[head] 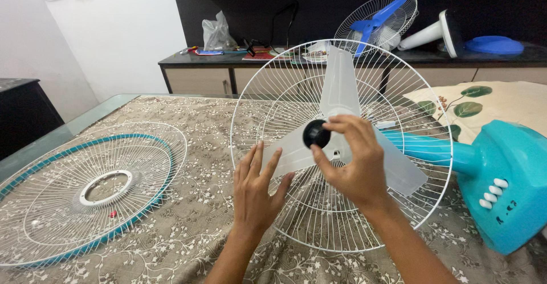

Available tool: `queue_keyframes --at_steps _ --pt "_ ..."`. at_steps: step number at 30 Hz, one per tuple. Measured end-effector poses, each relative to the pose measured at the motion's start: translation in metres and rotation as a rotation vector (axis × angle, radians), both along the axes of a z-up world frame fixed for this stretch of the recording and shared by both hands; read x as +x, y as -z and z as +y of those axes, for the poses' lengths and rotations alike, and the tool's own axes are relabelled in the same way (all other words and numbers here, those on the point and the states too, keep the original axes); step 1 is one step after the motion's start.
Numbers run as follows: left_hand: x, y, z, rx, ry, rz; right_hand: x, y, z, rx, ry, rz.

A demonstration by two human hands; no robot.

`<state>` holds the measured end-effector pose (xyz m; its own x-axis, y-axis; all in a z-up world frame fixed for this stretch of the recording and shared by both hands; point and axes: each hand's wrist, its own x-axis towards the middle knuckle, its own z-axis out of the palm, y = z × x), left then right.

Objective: The person disassembles a teal table fan on a table. They remove the outer cage, then the inner cage, unscrew the central hub nut to detach the fan blades, and finally remove the rear cage and motor housing from the fan stand.

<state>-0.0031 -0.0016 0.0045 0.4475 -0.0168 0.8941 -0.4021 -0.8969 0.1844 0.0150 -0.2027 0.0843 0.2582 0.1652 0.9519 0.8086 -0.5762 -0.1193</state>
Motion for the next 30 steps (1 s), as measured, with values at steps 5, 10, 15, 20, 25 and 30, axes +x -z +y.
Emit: queue_keyframes --at_steps 5,10,15,20,25,30 --pt "-0.006 -0.005 0.000 -0.048 0.071 -0.075 -0.022 0.026 0.045 0.089 -0.105 0.256" --pt "-0.009 -0.008 -0.003 0.002 0.188 -0.178 -0.034 0.052 0.061 0.346 -0.264 0.542" --pt "-0.015 -0.008 -0.002 0.057 0.297 -0.185 -0.021 0.075 0.059 0.426 -0.509 0.652" --pt "-0.020 -0.007 -0.005 0.025 0.300 -0.152 -0.016 0.092 0.054 0.412 -0.570 0.803" --pt "-0.015 -0.006 0.004 -0.025 0.167 -0.222 -0.024 0.090 0.051 0.152 -0.302 0.673" --pt "-0.004 -0.003 0.034 -0.204 -0.169 -0.357 -0.029 0.086 0.051 -0.346 -0.327 0.306"
